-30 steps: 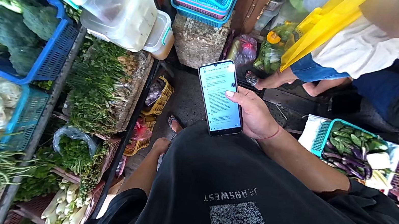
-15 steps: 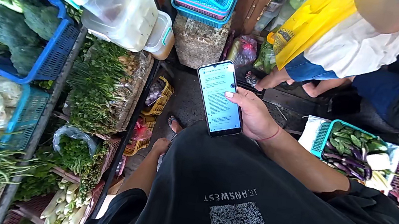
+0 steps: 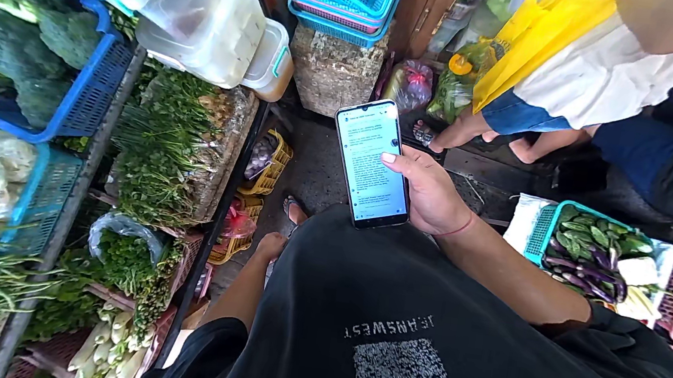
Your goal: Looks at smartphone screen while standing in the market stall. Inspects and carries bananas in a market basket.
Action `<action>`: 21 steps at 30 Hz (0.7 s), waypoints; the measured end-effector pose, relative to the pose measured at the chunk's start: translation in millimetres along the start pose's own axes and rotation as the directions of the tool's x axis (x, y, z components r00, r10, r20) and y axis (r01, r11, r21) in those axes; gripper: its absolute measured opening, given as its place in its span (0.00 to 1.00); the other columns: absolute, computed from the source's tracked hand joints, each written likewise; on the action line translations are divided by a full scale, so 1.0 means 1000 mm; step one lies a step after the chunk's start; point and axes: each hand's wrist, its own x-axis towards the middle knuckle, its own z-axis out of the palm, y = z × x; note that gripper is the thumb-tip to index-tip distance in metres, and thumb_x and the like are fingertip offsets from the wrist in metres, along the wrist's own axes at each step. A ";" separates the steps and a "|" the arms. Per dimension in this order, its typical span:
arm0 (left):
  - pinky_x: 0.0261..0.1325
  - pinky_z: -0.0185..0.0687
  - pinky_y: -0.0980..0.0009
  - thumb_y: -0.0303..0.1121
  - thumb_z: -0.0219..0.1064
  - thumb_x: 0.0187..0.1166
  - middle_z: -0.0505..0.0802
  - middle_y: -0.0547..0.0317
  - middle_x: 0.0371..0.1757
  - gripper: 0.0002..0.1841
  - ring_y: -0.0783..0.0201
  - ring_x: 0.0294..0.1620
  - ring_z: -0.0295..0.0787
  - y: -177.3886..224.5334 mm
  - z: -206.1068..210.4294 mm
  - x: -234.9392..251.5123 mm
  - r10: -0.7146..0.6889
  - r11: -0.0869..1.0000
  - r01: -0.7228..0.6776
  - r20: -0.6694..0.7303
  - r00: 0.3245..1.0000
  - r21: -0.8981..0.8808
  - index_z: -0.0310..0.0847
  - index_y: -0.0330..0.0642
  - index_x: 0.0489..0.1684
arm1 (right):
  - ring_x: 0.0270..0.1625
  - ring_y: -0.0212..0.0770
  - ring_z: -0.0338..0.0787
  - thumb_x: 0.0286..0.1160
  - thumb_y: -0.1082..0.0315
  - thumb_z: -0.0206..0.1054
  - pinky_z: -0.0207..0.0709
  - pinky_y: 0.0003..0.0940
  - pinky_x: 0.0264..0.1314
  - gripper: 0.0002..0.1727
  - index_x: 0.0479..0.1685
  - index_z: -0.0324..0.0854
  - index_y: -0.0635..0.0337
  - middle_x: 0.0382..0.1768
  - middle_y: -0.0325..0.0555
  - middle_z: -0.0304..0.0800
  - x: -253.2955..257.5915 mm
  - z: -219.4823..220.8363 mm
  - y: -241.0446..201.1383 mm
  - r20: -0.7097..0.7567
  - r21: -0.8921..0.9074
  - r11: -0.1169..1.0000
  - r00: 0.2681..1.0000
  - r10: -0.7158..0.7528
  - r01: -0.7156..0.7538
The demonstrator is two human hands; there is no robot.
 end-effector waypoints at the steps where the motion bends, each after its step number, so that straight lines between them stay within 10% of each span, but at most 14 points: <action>1: 0.58 0.82 0.41 0.51 0.58 0.86 0.91 0.39 0.52 0.24 0.44 0.52 0.90 0.001 -0.001 -0.001 -0.001 1.000 0.001 0.003 1.000 -0.001 0.86 0.37 0.57 | 0.45 0.41 0.96 0.91 0.61 0.51 0.93 0.40 0.49 0.18 0.63 0.81 0.60 0.48 0.53 0.94 0.000 0.000 0.000 -0.002 0.001 1.000 1.000 0.000 0.000; 21: 0.61 0.81 0.39 0.52 0.58 0.86 0.92 0.37 0.54 0.25 0.43 0.55 0.90 0.010 -0.004 -0.006 0.015 1.000 -0.015 0.003 1.000 -0.006 0.86 0.37 0.57 | 0.46 0.41 0.96 0.91 0.61 0.52 0.93 0.40 0.49 0.18 0.63 0.81 0.60 0.48 0.52 0.95 0.007 -0.003 -0.005 -0.010 -0.015 1.000 1.000 0.015 -0.015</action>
